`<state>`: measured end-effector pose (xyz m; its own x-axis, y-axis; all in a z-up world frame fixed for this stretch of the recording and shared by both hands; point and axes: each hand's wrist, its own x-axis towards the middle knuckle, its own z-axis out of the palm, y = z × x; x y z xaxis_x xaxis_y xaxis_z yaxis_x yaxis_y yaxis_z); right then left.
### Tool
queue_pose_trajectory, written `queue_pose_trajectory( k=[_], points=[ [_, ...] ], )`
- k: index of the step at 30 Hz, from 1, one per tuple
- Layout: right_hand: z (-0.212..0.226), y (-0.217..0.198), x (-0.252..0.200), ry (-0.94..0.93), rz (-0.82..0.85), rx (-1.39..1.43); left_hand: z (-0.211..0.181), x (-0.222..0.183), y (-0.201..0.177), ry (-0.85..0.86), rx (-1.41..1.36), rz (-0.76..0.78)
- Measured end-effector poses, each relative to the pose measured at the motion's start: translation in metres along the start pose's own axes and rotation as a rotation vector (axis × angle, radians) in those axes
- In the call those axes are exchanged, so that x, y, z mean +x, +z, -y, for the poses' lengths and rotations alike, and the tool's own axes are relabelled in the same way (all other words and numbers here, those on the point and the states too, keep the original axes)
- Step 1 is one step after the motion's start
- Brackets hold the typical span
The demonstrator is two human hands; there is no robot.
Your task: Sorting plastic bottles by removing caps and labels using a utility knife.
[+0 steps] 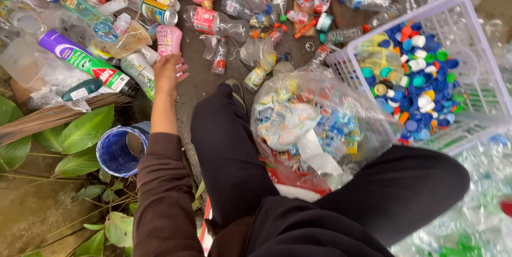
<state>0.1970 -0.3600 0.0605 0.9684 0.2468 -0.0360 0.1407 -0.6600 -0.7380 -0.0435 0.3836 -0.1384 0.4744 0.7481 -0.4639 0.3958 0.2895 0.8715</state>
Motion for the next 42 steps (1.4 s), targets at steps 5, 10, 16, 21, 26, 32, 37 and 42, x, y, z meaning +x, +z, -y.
queue_pose_trajectory(
  k=[5, 10, 16, 21, 26, 32, 37, 42],
  points=[
    [-0.011, 0.11, 0.118, -0.021, 0.075, -0.147, 0.024, 0.091, 0.045, -0.19, 0.198, -0.067],
    [-0.013, 0.261, 0.228, -0.242, -0.106, -0.49, 0.101, 0.223, 0.073, 0.032, 0.68, -0.16],
    [0.019, 0.312, 0.248, -0.039, -0.167, -0.765, 0.171, 0.322, 0.121, -0.023, 0.569, -0.199],
    [0.015, 0.316, 0.24, -0.111, -0.372, -0.791, 0.148, 0.297, 0.187, -0.06, 0.523, -0.295],
    [0.012, 0.319, 0.238, -0.228, -0.448, -0.822, 0.124, 0.259, 0.245, 0.141, 0.46, -0.173],
    [0.007, 0.318, 0.24, -0.223, -0.433, -0.88, 0.131, 0.234, 0.327, 0.23, 0.44, 0.068],
    [0.014, 0.318, 0.24, -0.239, -0.423, -0.864, 0.125, 0.213, 0.365, 0.33, 0.311, 0.736],
    [0.005, 0.319, 0.242, -0.221, -0.434, -0.878, 0.06, 0.147, 0.286, 0.455, 1.005, 0.757]
  ],
)
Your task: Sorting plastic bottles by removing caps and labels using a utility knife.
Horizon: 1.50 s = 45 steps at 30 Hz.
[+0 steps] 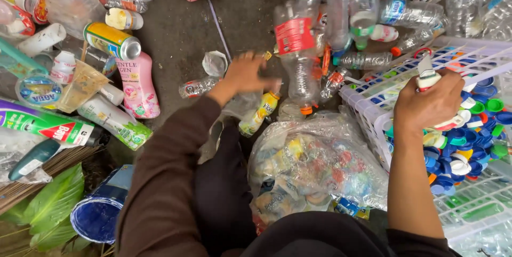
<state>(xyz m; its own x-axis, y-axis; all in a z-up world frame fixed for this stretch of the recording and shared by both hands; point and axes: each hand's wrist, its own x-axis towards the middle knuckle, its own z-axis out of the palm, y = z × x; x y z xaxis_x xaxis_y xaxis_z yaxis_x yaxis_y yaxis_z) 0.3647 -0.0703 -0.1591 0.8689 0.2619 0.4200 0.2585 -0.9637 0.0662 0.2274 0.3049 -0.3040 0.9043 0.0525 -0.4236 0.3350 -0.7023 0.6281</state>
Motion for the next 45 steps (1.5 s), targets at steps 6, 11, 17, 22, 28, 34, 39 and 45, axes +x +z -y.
queue_pose_trajectory(
  k=[6, 11, 17, 22, 28, 34, 39, 45],
  points=[
    [0.0, 0.004, -0.003, 0.028, -0.013, -0.044, 0.07, -0.107, 0.069, 0.309, 0.666, 0.04],
    [-0.005, 0.01, -0.008, 0.024, -0.016, -0.04, 0.062, -0.137, 0.068, -0.097, 0.541, -0.016],
    [-0.008, 0.01, -0.008, 0.001, -0.043, -0.037, 0.137, -0.146, 0.124, -0.167, 0.612, -0.141],
    [-0.008, 0.008, -0.009, -0.024, -0.087, 0.009, 0.084, -0.204, -0.023, -0.032, 0.197, -0.125],
    [-0.008, 0.009, -0.014, -0.025, -0.072, 0.053, 0.169, -0.266, -0.118, -0.383, 0.683, -0.298],
    [-0.013, 0.011, -0.022, 0.013, -0.025, 0.001, 0.15, -0.117, -0.216, -0.339, 0.676, -0.561],
    [-0.023, 0.016, -0.032, 0.056, 0.042, -0.049, 0.176, 0.17, -0.234, -0.032, 0.341, -0.802],
    [-0.031, 0.023, -0.054, 0.157, 0.138, -0.24, 0.092, 0.415, -0.235, -0.113, 0.076, -0.91]
  ],
)
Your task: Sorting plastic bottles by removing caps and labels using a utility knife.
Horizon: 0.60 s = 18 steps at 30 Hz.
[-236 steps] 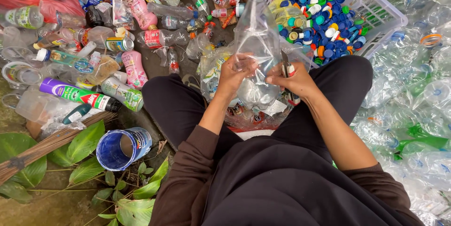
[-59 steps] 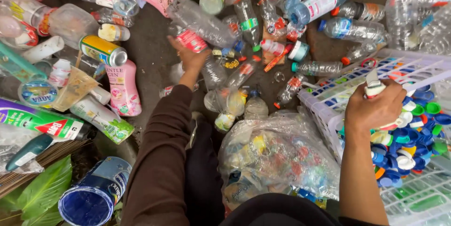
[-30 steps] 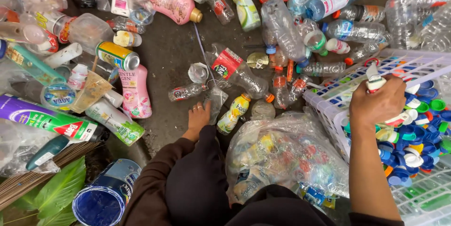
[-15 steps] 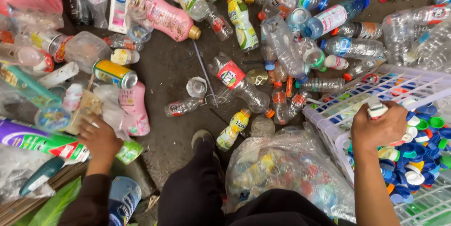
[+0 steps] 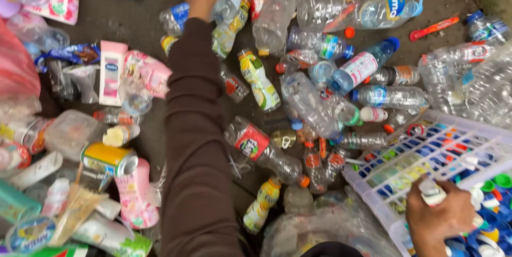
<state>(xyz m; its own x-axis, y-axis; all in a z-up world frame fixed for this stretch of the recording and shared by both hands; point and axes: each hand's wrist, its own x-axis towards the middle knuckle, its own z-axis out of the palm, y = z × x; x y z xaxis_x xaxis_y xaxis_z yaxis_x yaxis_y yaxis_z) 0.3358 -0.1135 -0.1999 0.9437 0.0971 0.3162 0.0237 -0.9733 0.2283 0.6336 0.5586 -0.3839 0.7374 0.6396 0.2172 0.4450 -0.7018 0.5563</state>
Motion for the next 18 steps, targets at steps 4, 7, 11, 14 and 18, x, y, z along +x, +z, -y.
queue_pose_trajectory(
  k=[4, 7, 11, 14, 18],
  points=[
    [0.014, -0.024, 0.011, 0.072, 0.14, -0.102, -0.023, 0.032, 0.071, -0.111, -0.092, 0.232],
    [0.015, -0.032, 0.013, 0.15, 0.274, -0.065, -0.04, 0.035, 0.111, -0.128, -0.075, 0.275],
    [-0.008, -0.02, -0.002, 0.178, 0.337, -0.039, 0.01, 0.039, 0.101, -0.201, 0.056, 0.326],
    [0.002, -0.027, 0.002, 0.169, 0.338, -0.053, 0.0, 0.016, 0.107, -0.055, -0.171, 0.465],
    [-0.015, -0.014, -0.008, 0.108, 0.249, 0.103, -0.025, -0.025, 0.098, 0.166, -0.496, 0.638]
  ],
)
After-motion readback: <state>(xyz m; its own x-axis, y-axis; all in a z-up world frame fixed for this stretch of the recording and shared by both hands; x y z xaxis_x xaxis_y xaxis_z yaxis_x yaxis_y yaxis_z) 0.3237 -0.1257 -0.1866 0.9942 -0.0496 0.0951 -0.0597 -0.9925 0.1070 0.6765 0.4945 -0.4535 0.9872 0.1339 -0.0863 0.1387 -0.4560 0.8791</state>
